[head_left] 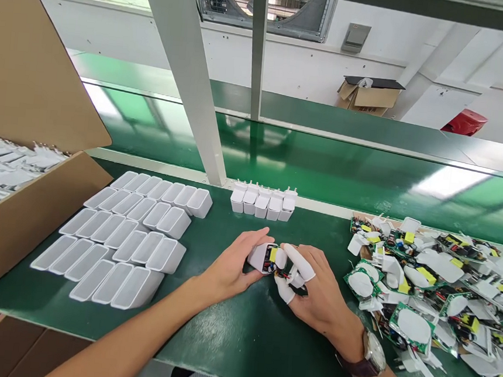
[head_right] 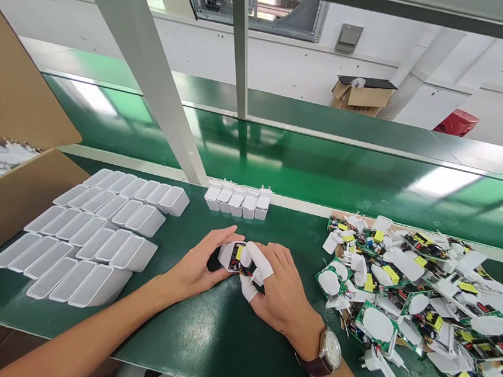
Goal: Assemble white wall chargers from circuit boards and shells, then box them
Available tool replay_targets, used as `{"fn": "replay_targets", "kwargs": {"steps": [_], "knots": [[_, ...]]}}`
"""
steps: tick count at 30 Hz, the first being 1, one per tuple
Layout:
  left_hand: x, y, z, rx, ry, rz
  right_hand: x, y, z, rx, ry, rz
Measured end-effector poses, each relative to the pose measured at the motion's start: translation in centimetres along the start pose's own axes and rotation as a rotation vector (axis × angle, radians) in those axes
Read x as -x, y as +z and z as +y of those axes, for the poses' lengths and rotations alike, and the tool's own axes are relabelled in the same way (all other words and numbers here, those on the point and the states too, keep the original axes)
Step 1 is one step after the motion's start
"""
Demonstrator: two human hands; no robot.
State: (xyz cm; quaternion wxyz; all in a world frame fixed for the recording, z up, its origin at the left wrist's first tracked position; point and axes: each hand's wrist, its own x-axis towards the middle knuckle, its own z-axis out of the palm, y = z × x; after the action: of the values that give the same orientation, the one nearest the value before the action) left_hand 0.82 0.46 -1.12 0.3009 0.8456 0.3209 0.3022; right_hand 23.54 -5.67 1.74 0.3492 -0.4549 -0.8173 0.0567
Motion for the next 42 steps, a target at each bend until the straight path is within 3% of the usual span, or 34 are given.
{"fn": "replay_targets", "kwargs": {"steps": [23,30,32,37,39,42], "knots": [[-0.1,0.2,0.0,0.002,0.018,0.029,0.1,0.0,0.2,0.022,-0.027,-0.017],[0.0,0.5,0.1,-0.025,0.037,0.006,0.2,0.4,0.5,-0.017,-0.031,-0.076],[0.0,0.4,0.3,0.019,-0.011,-0.031,0.3,0.2,0.5,-0.143,0.009,-0.061],[0.1,0.0,0.7,0.355,-0.104,-0.191,0.5,-0.5,1.0,-0.461,0.303,0.025],[0.1,-0.2,0.8,0.414,-0.113,-0.166,0.5,-0.3,1.3,-0.458,0.283,0.014],[0.2,-0.2,1.0,0.446,-0.148,-0.091,0.6,0.5,1.5,-0.402,0.146,-0.105]]}}
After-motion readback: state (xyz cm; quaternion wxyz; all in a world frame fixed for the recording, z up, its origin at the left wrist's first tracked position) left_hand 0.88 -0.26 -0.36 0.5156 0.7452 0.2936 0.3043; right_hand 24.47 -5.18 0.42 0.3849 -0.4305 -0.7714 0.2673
